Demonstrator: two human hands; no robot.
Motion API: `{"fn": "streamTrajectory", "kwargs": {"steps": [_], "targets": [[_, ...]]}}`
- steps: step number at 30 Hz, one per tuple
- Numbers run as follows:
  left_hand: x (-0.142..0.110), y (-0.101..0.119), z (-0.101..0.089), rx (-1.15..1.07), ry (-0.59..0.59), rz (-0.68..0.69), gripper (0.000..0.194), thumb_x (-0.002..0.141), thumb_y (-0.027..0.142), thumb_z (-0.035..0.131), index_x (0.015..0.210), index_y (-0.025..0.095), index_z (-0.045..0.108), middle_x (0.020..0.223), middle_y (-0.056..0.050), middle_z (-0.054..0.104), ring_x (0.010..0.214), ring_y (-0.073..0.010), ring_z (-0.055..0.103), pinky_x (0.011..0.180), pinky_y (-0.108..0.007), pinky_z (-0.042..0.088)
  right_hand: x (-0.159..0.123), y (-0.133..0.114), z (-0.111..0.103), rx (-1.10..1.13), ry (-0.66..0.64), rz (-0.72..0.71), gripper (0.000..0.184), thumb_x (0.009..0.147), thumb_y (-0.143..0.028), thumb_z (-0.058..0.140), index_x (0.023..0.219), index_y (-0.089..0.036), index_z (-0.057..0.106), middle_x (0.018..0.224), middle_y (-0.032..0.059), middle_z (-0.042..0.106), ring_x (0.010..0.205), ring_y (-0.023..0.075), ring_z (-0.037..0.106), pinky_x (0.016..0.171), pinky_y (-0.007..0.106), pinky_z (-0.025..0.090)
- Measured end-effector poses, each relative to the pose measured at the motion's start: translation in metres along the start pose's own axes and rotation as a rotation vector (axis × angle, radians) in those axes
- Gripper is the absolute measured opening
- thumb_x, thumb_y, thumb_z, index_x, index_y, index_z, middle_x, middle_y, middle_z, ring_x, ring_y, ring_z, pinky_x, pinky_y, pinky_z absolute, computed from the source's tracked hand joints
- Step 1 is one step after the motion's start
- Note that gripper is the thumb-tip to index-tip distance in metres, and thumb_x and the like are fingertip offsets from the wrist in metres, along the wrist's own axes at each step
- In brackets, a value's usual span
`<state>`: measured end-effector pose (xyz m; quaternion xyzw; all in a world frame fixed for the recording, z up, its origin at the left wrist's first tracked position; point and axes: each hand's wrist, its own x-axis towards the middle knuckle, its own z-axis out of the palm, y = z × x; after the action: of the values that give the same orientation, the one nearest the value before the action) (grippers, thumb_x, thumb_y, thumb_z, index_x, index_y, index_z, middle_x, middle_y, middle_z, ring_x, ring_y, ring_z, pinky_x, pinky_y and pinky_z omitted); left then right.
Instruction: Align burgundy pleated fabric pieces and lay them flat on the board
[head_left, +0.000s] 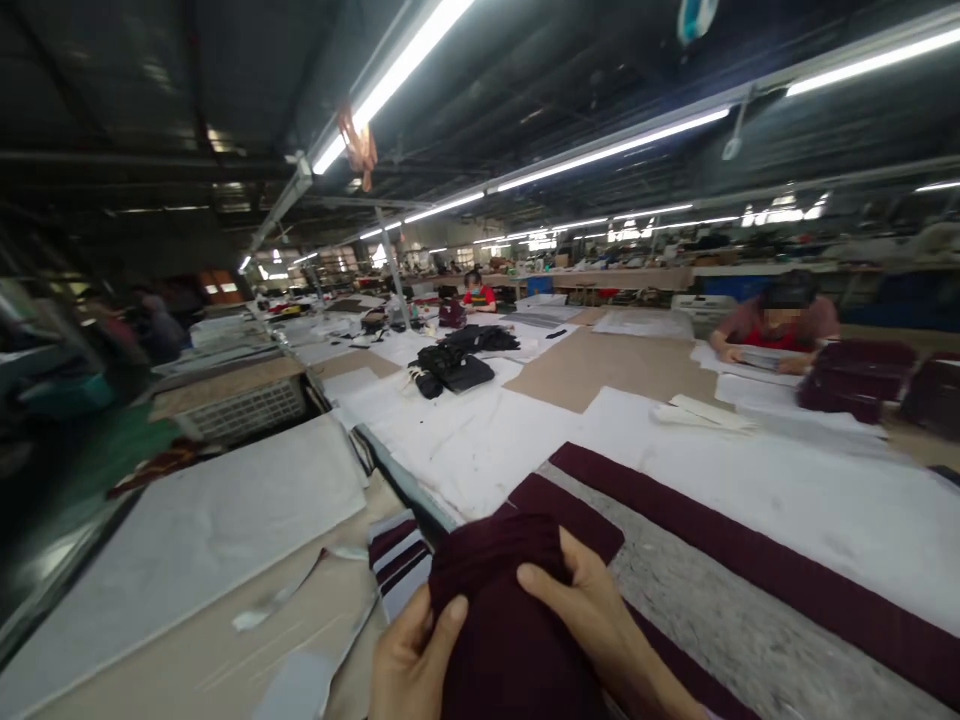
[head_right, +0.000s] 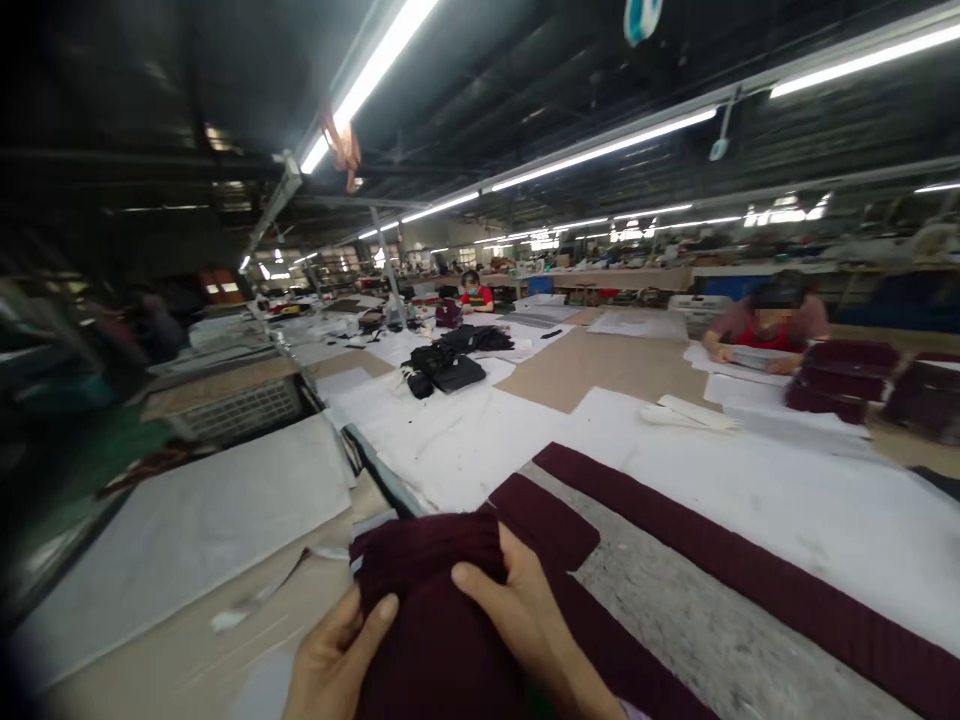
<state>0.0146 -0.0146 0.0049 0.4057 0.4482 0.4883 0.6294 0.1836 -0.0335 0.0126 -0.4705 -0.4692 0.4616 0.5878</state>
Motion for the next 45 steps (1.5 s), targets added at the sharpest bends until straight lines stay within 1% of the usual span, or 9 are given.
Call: {"fn": "streamTrajectory", "kwargs": {"steps": [6,15,18,20,22,24,30,35,45], "targets": [[-0.008,0.016,0.005,-0.374,-0.101,-0.198,0.037,0.071,0.028,0.074,0.106,0.018,0.068,0.103,-0.009,0.074,0.101,-0.0256,0.066,0.095,-0.038,0.048,0.011,-0.010,-0.001,-0.137,-0.054,0.073,0.030,0.081,-0.032,0.064,0.108,-0.021,0.057,0.109,0.0068,0.070,0.100,0.0249,0.065,0.087,0.040,0.052],[-0.006,0.008,0.002,-0.581,-0.135,-0.383,0.027,0.075,0.019,0.069,0.101,0.012,0.068,0.090,-0.010,0.076,0.095,-0.0257,0.069,0.097,-0.040,0.047,0.014,0.004,0.007,-0.282,0.121,-0.030,0.055,0.080,-0.036,0.065,0.130,-0.027,0.045,0.122,0.0058,0.063,0.108,0.0238,0.062,0.096,0.042,0.048],[-0.005,0.013,0.000,-0.628,-0.098,-0.377,0.026,0.076,0.022,0.069,0.100,0.012,0.067,0.088,-0.010,0.076,0.093,-0.0254,0.069,0.094,-0.039,0.049,0.016,0.002,0.003,-0.440,0.195,-0.323,0.063,0.082,-0.032,0.065,0.139,-0.031,0.037,0.126,0.0077,0.057,0.108,0.0242,0.060,0.092,0.044,0.049],[-0.005,0.017,-0.001,-0.626,-0.074,-0.334,0.024,0.076,0.023,0.069,0.098,0.013,0.066,0.088,-0.010,0.076,0.092,-0.0250,0.069,0.092,-0.038,0.049,0.018,-0.006,0.001,-0.659,0.216,-0.646,0.049,0.082,-0.023,0.066,0.128,-0.030,0.051,0.119,0.0068,0.057,0.105,0.0234,0.057,0.090,0.043,0.048],[-0.006,0.019,-0.001,-0.587,-0.051,-0.301,0.023,0.075,0.024,0.071,0.095,0.013,0.066,0.086,-0.010,0.075,0.090,-0.0245,0.069,0.090,-0.038,0.050,0.018,-0.017,0.002,-0.871,0.109,-0.886,0.029,0.081,-0.015,0.066,0.108,-0.027,0.065,0.104,0.0053,0.061,0.098,0.0219,0.055,0.087,0.040,0.046],[-0.008,0.020,0.001,-0.538,-0.005,-0.289,0.023,0.073,0.024,0.073,0.092,0.014,0.066,0.081,-0.009,0.075,0.087,-0.0241,0.070,0.087,-0.037,0.050,0.019,-0.028,0.007,-0.979,-0.055,-0.962,0.020,0.083,-0.013,0.065,0.100,-0.023,0.067,0.092,0.0050,0.063,0.090,0.0210,0.053,0.081,0.038,0.044],[-0.014,0.019,0.006,-0.418,0.015,-0.231,0.028,0.062,0.031,0.081,0.081,0.014,0.070,0.076,-0.006,0.075,0.076,-0.0209,0.068,0.076,-0.032,0.049,0.026,-0.036,0.021,-1.032,-0.218,-0.854,0.007,0.084,-0.023,0.065,0.090,-0.020,0.064,0.091,0.0065,0.060,0.081,0.0218,0.051,0.072,0.038,0.044],[-0.014,0.016,0.000,-0.375,-0.043,-0.219,0.027,0.061,0.033,0.082,0.078,0.015,0.071,0.073,-0.003,0.074,0.071,-0.0152,0.064,0.070,-0.026,0.047,0.036,-0.036,0.019,-1.070,-0.353,-0.739,0.014,0.078,-0.020,0.069,0.086,-0.021,0.058,0.087,0.0044,0.055,0.080,0.0209,0.053,0.069,0.034,0.046],[-0.012,0.019,0.005,-0.320,-0.028,-0.204,0.022,0.067,0.031,0.079,0.081,0.015,0.071,0.080,-0.004,0.074,0.079,-0.0173,0.065,0.074,-0.026,0.048,0.043,-0.043,0.015,-0.986,-0.456,-0.757,0.008,0.082,-0.012,0.064,0.082,-0.020,0.064,0.092,0.0053,0.057,0.084,0.0196,0.052,0.076,0.035,0.042]]}}
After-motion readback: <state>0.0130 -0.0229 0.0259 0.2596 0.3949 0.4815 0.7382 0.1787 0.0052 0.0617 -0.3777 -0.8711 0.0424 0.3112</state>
